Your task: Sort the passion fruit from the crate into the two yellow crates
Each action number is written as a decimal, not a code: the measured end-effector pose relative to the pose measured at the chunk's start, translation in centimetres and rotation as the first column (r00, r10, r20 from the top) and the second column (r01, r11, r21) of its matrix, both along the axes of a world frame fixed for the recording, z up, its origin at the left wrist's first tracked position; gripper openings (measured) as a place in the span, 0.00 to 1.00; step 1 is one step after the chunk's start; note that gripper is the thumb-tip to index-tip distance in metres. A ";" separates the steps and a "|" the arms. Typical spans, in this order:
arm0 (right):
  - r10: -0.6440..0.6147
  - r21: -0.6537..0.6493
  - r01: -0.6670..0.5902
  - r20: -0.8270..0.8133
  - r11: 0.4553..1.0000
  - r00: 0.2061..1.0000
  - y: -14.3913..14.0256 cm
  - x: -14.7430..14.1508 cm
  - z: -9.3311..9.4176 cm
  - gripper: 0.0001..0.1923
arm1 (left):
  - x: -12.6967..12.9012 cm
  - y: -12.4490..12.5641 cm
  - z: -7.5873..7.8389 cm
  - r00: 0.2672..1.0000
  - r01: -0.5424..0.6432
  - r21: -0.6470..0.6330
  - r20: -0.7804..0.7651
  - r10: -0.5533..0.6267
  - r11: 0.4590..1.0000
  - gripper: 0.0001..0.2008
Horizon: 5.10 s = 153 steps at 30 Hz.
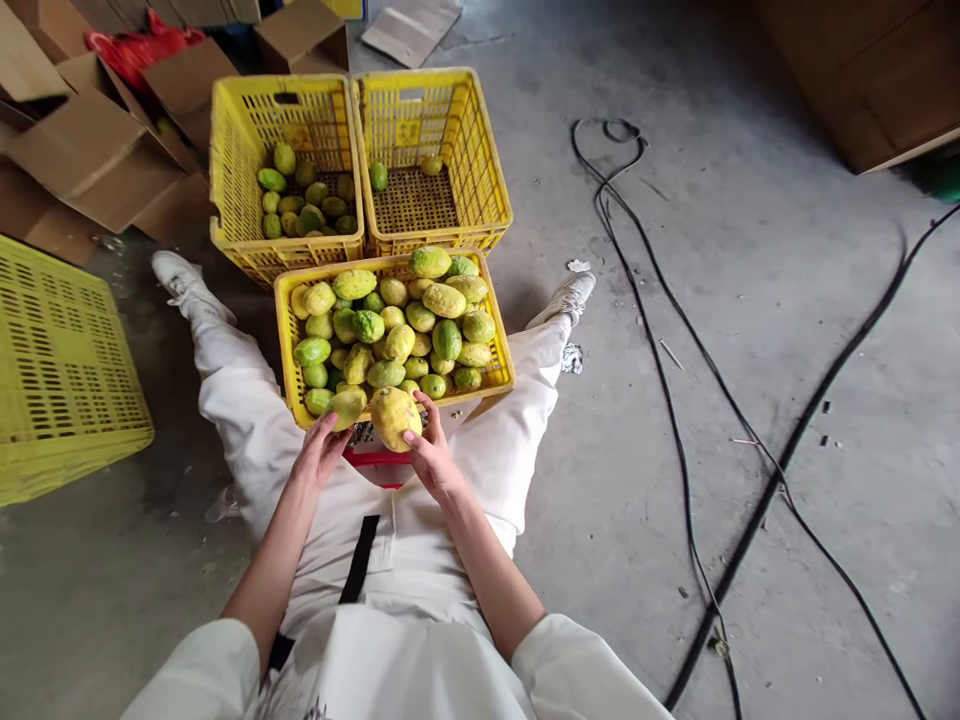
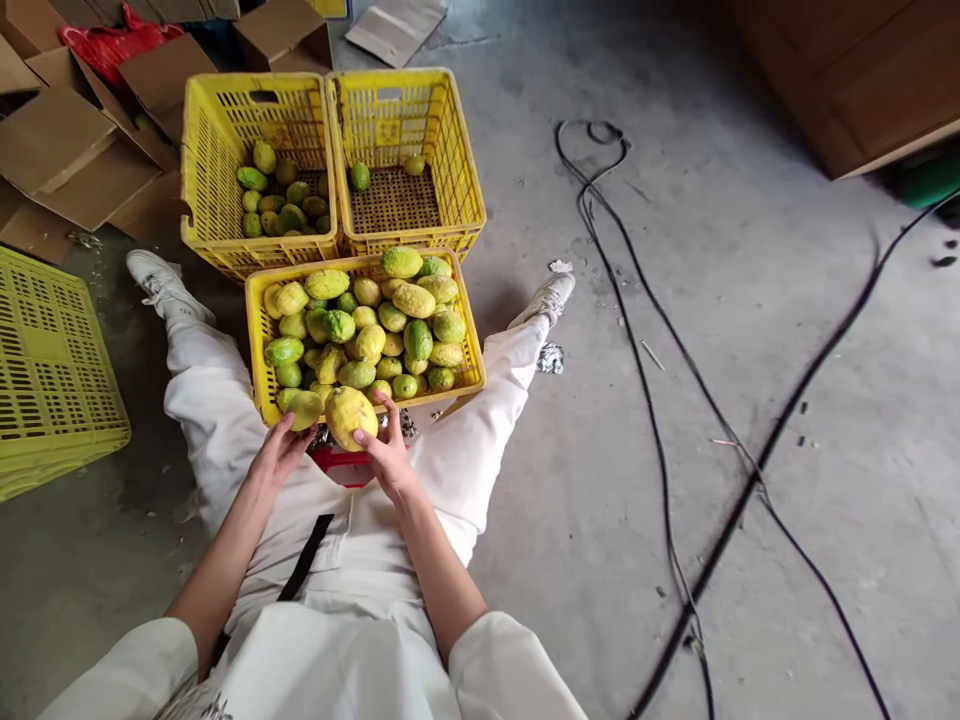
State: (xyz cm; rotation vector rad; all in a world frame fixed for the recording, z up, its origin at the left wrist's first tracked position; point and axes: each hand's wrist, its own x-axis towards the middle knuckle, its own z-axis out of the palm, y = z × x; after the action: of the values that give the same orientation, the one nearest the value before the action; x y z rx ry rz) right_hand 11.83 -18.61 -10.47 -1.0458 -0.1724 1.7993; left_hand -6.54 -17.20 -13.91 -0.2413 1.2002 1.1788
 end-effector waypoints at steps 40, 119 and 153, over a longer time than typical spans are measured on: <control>0.127 0.056 -0.136 0.134 0.989 0.983 -0.6 -0.4 0.1 0.29 | -0.1 0.4 1.1 0.992 0.036 -0.056 0.122 -0.029 0.998 0.17; -0.108 -0.039 0.110 0.057 0.993 0.993 0.3 -0.4 -0.1 0.34 | 0.0 0.9 0.7 0.998 -0.019 -0.049 0.062 0.022 0.999 0.12; -0.119 -0.082 0.123 0.053 0.989 0.992 0.4 0.9 0.1 0.29 | -0.1 0.1 1.0 0.979 0.165 0.129 0.102 -0.179 0.978 0.33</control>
State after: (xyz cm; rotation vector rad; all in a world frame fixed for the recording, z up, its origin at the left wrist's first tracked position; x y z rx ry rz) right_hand 12.70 -18.18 -10.41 -1.1360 -0.0608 1.6855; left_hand -6.59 -17.07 -12.96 -0.1096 1.0265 1.0672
